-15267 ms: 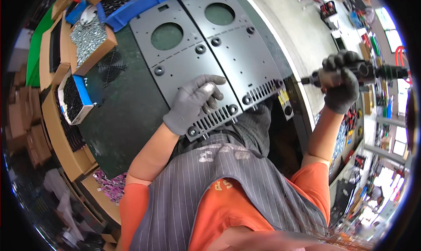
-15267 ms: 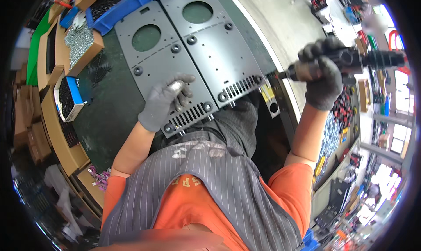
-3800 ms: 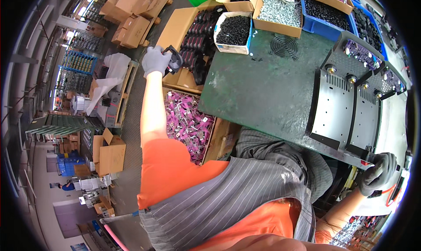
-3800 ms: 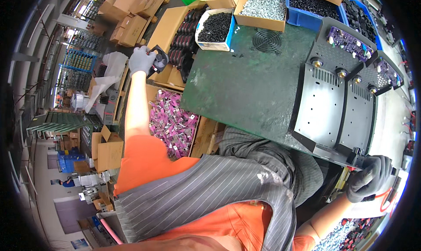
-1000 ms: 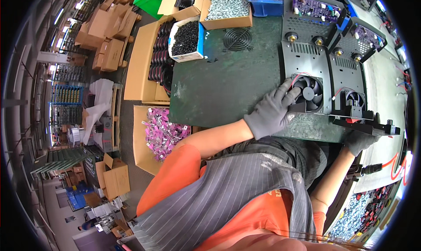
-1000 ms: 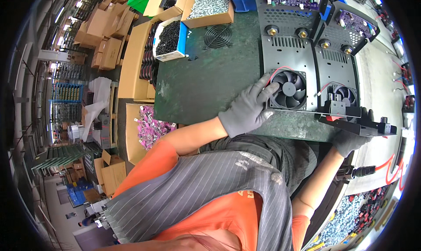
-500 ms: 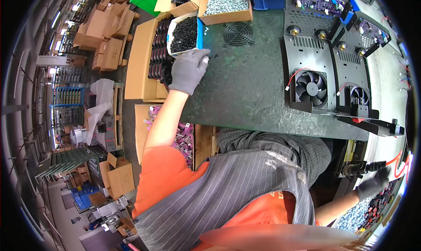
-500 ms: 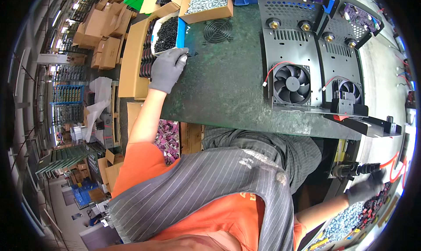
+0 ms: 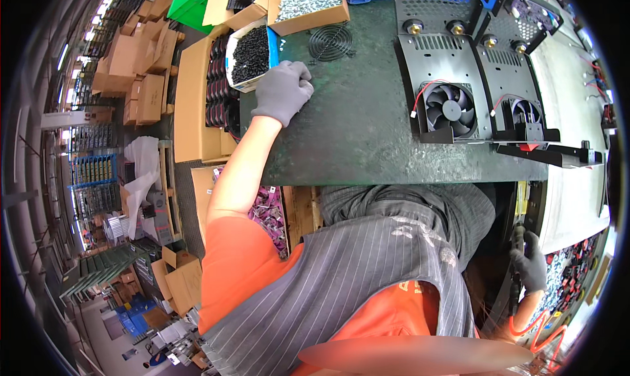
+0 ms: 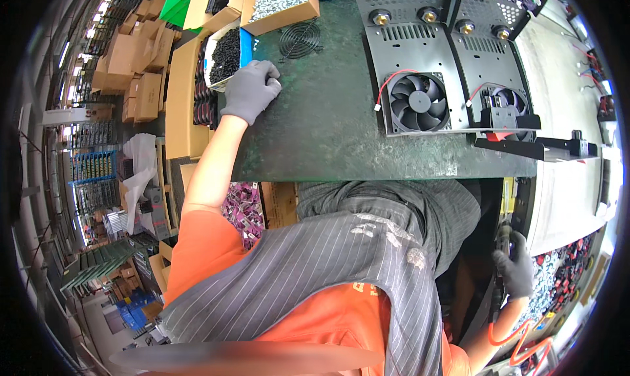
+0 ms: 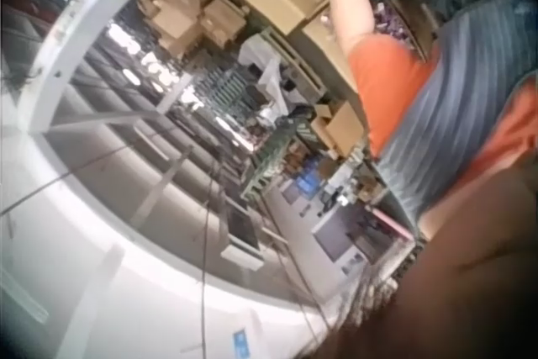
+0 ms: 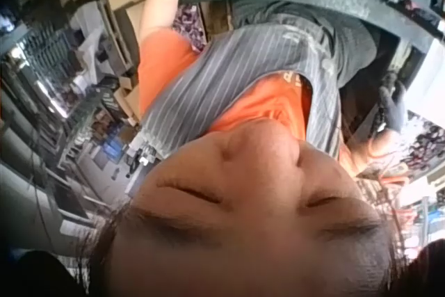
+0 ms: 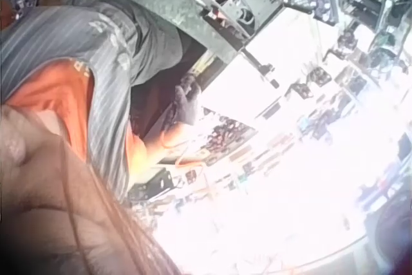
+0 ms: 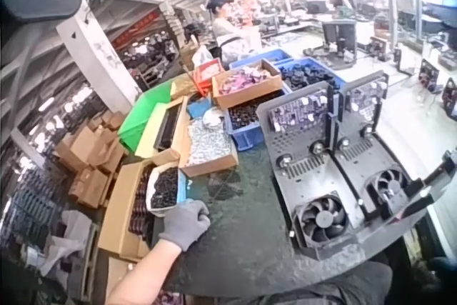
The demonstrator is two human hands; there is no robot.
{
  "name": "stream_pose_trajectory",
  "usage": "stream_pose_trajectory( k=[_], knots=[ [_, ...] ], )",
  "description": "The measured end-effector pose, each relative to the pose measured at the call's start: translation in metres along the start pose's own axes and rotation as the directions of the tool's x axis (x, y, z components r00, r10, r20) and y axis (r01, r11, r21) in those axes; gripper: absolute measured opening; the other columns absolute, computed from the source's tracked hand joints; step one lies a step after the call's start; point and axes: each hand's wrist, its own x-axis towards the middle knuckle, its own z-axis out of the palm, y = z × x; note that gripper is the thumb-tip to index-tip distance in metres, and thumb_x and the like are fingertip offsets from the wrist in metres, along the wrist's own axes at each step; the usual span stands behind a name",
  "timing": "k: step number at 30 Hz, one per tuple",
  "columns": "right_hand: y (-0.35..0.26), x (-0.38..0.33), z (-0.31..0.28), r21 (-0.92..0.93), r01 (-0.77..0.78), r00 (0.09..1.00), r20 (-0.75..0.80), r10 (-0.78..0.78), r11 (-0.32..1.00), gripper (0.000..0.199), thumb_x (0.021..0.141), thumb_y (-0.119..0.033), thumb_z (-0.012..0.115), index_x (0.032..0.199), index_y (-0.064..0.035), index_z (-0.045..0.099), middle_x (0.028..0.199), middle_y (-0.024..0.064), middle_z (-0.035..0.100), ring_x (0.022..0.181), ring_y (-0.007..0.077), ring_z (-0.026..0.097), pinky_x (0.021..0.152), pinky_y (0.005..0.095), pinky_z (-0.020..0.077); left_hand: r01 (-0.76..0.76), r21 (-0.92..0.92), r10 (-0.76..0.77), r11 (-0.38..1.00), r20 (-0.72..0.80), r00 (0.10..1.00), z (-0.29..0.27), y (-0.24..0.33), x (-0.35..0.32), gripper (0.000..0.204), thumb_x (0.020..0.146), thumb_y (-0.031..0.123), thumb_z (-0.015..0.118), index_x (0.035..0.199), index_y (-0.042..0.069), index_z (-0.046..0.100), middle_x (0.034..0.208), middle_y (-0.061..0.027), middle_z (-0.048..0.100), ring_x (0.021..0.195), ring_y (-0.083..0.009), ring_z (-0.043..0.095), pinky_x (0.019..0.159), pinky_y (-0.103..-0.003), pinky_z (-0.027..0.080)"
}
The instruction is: Assemble an industrial electronics chassis by installing fans and components using a pneumatic screwdriver.
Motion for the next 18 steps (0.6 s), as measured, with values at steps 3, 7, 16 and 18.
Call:
stream_pose_trajectory(
  k=[3, 7, 16, 18],
  knots=[
    [0.035, -0.003, 0.020, 0.190, 0.054, 0.998, 0.014, -0.058, 0.980, 0.069, 0.077, -0.006, 0.059, 0.140, -0.0099, 0.032, 0.124, 0.0132, 0.053, 0.104, 0.0218, 0.056, 0.084, 0.0288, 0.0443, 0.174, -0.445, -0.138, 0.879, 0.112, 0.984, 0.000, 0.002, -0.003, 0.016, 0.072, 0.016, 0.065, 0.085, 0.008, 0.066, 0.076, -0.0064, 0.063, 0.066, -0.0194, 0.060, 0.061, -0.033, 0.049],
    [0.057, 0.004, 0.023, 0.762, -0.129, 0.987, 0.158, 0.012, 0.635, 0.066, 0.077, -0.002, 0.054, 0.140, -0.0079, 0.035, 0.114, 0.0038, 0.053, 0.073, 0.0079, 0.050, 0.064, 0.0190, 0.0435, 0.451, -0.872, -0.001, 0.190, 0.459, 0.888, -0.008, 0.035, -0.019, 0.017, 0.083, 0.009, 0.060, 0.098, 0.004, 0.064, 0.077, -0.0006, 0.061, 0.058, -0.0031, 0.047, 0.050, -0.019, 0.038],
    [-0.005, -0.071, -0.025, 0.593, -0.353, 0.934, 0.270, 0.234, 0.724, 0.054, 0.077, -0.007, 0.059, 0.129, -0.0024, 0.045, 0.090, 0.0002, 0.052, 0.068, 0.0063, 0.046, 0.059, 0.0196, 0.0386, 0.651, -0.698, 0.361, -0.300, 0.548, 0.754, 0.002, 0.102, -0.056, 0.026, 0.088, 0.009, 0.057, 0.112, -0.002, 0.058, 0.086, -0.0056, 0.063, 0.056, -0.0033, 0.047, 0.048, -0.016, 0.036],
    [-0.023, -0.098, -0.025, 0.574, -0.319, 0.946, 0.244, 0.214, 0.754, 0.056, 0.074, -0.010, 0.062, 0.126, 0.0014, 0.046, 0.103, 0.0019, 0.052, 0.086, 0.0083, 0.048, 0.076, 0.0199, 0.0394, 0.684, -0.651, 0.436, -0.328, 0.538, 0.721, 0.010, 0.111, -0.062, 0.026, 0.089, 0.012, 0.057, 0.111, -0.002, 0.059, 0.086, -0.0058, 0.063, 0.057, -0.0033, 0.047, 0.048, -0.016, 0.036]
  ],
)
